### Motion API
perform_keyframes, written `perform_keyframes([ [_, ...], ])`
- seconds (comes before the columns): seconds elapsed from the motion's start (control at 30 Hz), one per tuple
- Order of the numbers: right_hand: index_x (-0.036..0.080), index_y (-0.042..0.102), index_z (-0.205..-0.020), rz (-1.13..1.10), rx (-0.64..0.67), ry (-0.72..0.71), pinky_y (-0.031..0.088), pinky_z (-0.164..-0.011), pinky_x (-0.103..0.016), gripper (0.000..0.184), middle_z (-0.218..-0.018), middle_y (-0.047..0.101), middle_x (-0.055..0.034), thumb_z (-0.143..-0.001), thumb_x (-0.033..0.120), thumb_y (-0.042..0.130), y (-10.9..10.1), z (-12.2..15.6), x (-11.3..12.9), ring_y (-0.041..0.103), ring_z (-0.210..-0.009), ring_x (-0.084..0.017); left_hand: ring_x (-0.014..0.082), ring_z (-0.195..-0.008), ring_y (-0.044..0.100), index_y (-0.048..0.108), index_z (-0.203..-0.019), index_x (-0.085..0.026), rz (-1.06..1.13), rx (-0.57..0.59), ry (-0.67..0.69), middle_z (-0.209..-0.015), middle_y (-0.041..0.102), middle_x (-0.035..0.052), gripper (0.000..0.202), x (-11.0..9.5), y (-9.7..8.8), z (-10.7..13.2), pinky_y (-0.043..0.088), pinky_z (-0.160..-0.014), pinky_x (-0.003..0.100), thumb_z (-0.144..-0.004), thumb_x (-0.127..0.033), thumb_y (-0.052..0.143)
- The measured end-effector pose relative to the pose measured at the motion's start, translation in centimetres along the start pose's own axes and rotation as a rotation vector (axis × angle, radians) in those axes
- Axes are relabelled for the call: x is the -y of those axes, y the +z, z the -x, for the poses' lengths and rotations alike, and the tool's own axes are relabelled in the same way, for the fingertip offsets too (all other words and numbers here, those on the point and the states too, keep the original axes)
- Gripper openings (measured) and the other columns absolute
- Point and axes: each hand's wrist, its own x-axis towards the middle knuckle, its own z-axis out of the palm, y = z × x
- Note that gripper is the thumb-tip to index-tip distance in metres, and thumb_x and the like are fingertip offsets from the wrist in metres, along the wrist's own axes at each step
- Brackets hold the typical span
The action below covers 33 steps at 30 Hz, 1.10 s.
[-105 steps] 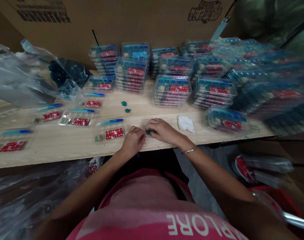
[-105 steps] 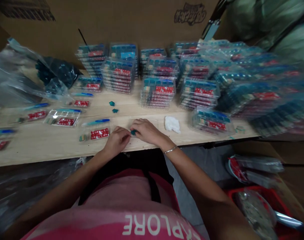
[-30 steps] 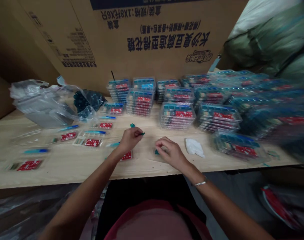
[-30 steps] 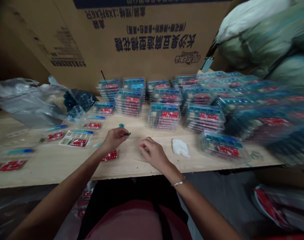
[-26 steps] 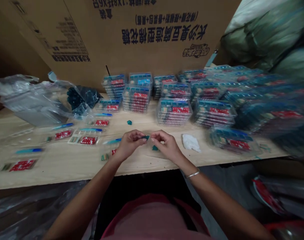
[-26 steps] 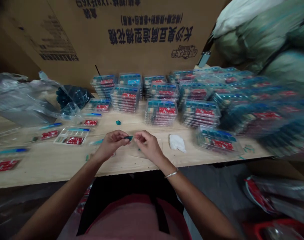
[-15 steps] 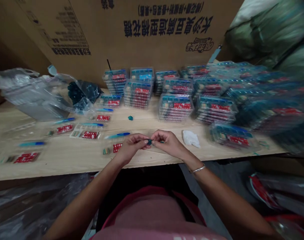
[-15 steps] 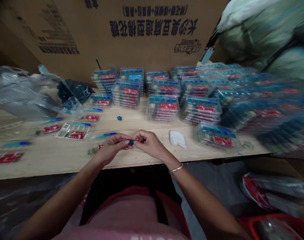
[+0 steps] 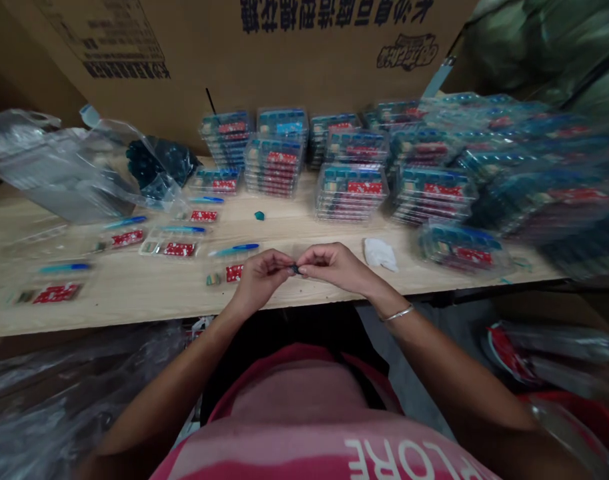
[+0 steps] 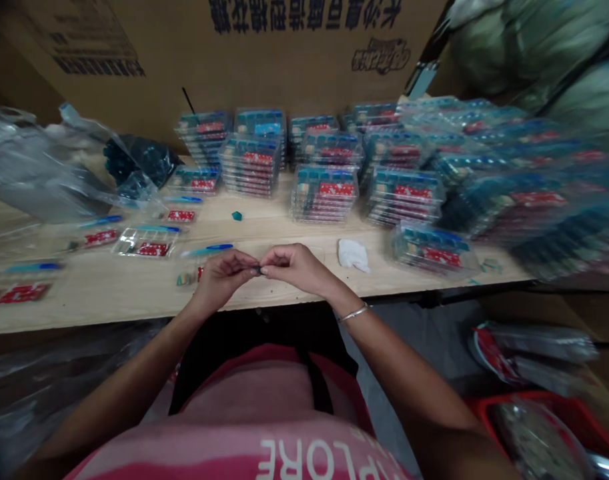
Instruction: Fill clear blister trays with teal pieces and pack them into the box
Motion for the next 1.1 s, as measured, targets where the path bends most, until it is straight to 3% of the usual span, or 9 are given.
perform_keyframes([
  [0.17,0.017,0.065,-0.08,0.289,0.018,-0.092,0.044,-0.061,-0.023,0.009,-0.066,0.064,0.002,-0.076,0.018,0.058,0.6,0.6,0.3,0.059,-0.063,-0.011,0.0129,-0.069,0.064,0.065,-0.073,-0.015,0.004,-0.034,-0.042,-0.072,0.069,0.0007,0.021,1.1,0.4,0.8,0.053,-0.071,0.027,-0.06,-0.023,0.079],
  [0.3,0.017,0.062,-0.073,0.451,0.029,-0.131,0.039,-0.059,-0.02,0.013,-0.061,0.059,0.0047,-0.07,0.008,0.054,1.3,1.2,0.3,0.054,-0.058,-0.009,0.0124,-0.07,0.064,0.065,-0.073,-0.015,0.007,-0.021,-0.056,-0.074,0.069,0.001,0.017,1.7,0.6,1.8,0.052,-0.072,0.026,-0.06,-0.019,0.077],
  [0.5,0.017,0.061,-0.075,0.337,-0.008,-0.071,0.037,-0.053,-0.02,0.012,-0.061,0.058,0.0043,-0.068,0.011,0.053,2.6,2.4,-1.0,0.051,-0.055,-0.009,0.0116,-0.068,0.062,0.064,-0.075,-0.015,0.048,0.036,-0.096,-0.073,0.068,0.0002,0.022,1.8,0.9,3.4,0.05,-0.071,0.026,-0.059,-0.022,0.079],
  [0.67,0.018,0.056,-0.069,0.242,-0.066,-0.048,0.036,-0.052,-0.02,0.007,-0.06,0.055,0.004,-0.066,0.013,0.053,4.0,3.6,-1.6,0.049,-0.055,-0.009,0.0099,-0.067,0.06,0.062,-0.07,-0.016,0.048,0.023,-0.111,-0.068,0.066,-0.0028,0.018,2.2,1.6,4.4,0.046,-0.067,0.022,-0.055,-0.007,0.064],
  [0.83,0.018,0.056,-0.071,0.176,-0.129,-0.073,0.039,-0.055,-0.022,0.004,-0.064,0.056,0.0035,-0.069,0.016,0.054,4.8,4.4,-1.6,0.05,-0.057,-0.009,0.0089,-0.065,0.058,0.061,-0.072,-0.016,0.077,-0.02,-0.148,-0.069,0.065,-0.0025,0.018,2.4,2.0,5.0,0.043,-0.064,0.021,-0.055,-0.01,0.061],
  [0.97,0.019,0.059,-0.08,0.142,-0.133,-0.097,0.044,-0.062,-0.024,0.01,-0.073,0.06,0.002,-0.071,0.022,0.061,4.8,4.6,-1.7,0.055,-0.065,-0.011,0.0096,-0.065,0.058,0.06,-0.071,-0.015,0.092,-0.09,-0.136,-0.068,0.064,-0.002,0.021,1.8,2.0,4.8,0.045,-0.065,0.022,-0.051,-0.012,0.066],
  [1.1,0.019,0.06,-0.081,-0.004,-0.216,-0.041,0.045,-0.062,-0.025,0.02,-0.07,0.06,0.003,-0.069,0.032,0.069,5.0,4.9,-2.2,0.055,-0.063,-0.011,0.0084,-0.058,0.055,0.059,-0.07,-0.016,0.162,-0.141,-0.164,-0.063,0.061,-0.004,0.022,1.3,2.4,4.9,0.045,-0.06,0.022,-0.05,-0.016,0.069],
])
